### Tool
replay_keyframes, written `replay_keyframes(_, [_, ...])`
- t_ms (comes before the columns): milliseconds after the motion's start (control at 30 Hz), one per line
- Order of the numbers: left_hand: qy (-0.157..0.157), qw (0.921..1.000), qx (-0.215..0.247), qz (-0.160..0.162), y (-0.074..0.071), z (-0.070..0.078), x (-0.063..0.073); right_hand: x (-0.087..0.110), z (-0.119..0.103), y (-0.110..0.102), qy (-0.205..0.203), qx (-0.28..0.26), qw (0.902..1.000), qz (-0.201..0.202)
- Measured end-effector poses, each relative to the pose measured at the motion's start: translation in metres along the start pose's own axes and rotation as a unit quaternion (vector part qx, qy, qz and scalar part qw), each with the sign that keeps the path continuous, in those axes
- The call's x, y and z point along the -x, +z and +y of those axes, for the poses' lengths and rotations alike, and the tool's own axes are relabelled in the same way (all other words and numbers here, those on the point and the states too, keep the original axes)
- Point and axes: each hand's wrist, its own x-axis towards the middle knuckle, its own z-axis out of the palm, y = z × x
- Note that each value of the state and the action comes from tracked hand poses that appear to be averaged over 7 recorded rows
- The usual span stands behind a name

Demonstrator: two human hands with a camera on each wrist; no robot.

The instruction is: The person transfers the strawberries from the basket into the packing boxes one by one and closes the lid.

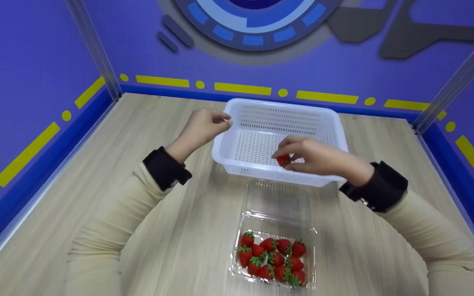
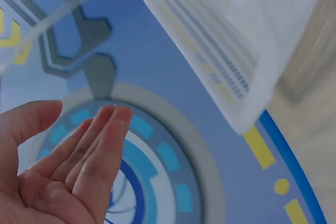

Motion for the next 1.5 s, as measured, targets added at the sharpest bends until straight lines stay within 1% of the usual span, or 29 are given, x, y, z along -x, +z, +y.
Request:
replay_keyframes(100, [0.017,0.9994,0.005,-0.028,0.008,0.005,0.021,0.010,-0.015,0.013,-0.044,0.025,0.9987,0.002])
replay_keyframes(200, [0.029,0.9968,-0.001,-0.074,0.021,0.003,0.041,0.021,-0.028,0.031,-0.086,0.056,0.9947,0.000])
replay_keyframes(267, [0.035,0.9937,-0.006,-0.107,0.029,0.000,0.054,0.028,-0.035,0.044,-0.120,0.081,0.9895,-0.002])
replay_keyframes(367, [0.047,0.9888,-0.005,-0.142,0.040,-0.010,0.070,0.036,-0.042,0.063,-0.168,0.106,0.9801,-0.001])
replay_keyframes(433, [0.053,0.9860,0.001,-0.158,0.045,-0.018,0.077,0.041,-0.045,0.073,-0.180,0.107,0.9777,-0.010])
replay_keyframes(467, [0.050,0.9849,0.003,-0.166,0.048,-0.022,0.080,0.043,-0.047,0.078,-0.182,0.110,0.9770,-0.014])
replay_keyframes(500, [0.044,0.9836,0.006,-0.175,0.051,-0.027,0.082,0.044,-0.048,0.083,-0.182,0.112,0.9767,-0.019])
replay_keyframes(567, [0.021,0.9803,0.009,-0.196,0.056,-0.036,0.086,0.044,-0.049,0.092,-0.177,0.133,0.9749,-0.023])
replay_keyframes(633, [-0.006,0.9763,0.010,-0.216,0.062,-0.044,0.089,0.042,-0.050,0.100,-0.171,0.173,0.9698,-0.022])
replay_keyframes(733, [-0.044,0.9697,0.013,-0.240,0.074,-0.056,0.093,0.037,-0.051,0.110,-0.170,0.247,0.9537,-0.027])
replay_keyframes(800, [-0.059,0.9660,0.013,-0.251,0.082,-0.062,0.096,0.034,-0.052,0.116,-0.172,0.285,0.9420,-0.045])
replay_keyframes(867, [-0.074,0.9622,0.025,-0.261,0.089,-0.067,0.099,0.032,-0.053,0.122,-0.175,0.312,0.9315,-0.064])
replay_keyframes(900, [-0.080,0.9602,0.034,-0.265,0.092,-0.070,0.100,0.031,-0.053,0.125,-0.180,0.327,0.9252,-0.068])
replay_keyframes(967, [-0.085,0.9573,0.054,-0.271,0.098,-0.074,0.102,0.029,-0.054,0.130,-0.186,0.349,0.9157,-0.071])
replay_keyframes(1100, [-0.090,0.9487,0.107,-0.284,0.107,-0.082,0.104,0.027,-0.054,0.138,-0.202,0.377,0.9016,-0.066])
replay_keyframes(1233, [-0.087,0.9414,0.145,-0.292,0.111,-0.086,0.105,0.025,-0.055,0.139,-0.191,0.379,0.9025,-0.075])
replay_keyframes(1333, [-0.084,0.9381,0.161,-0.295,0.112,-0.087,0.105,0.025,-0.055,0.139,-0.171,0.374,0.9072,-0.088])
replay_keyframes(1500, [-0.094,0.9379,0.167,-0.289,0.113,-0.086,0.105,0.025,-0.054,0.139,-0.148,0.368,0.9114,-0.108])
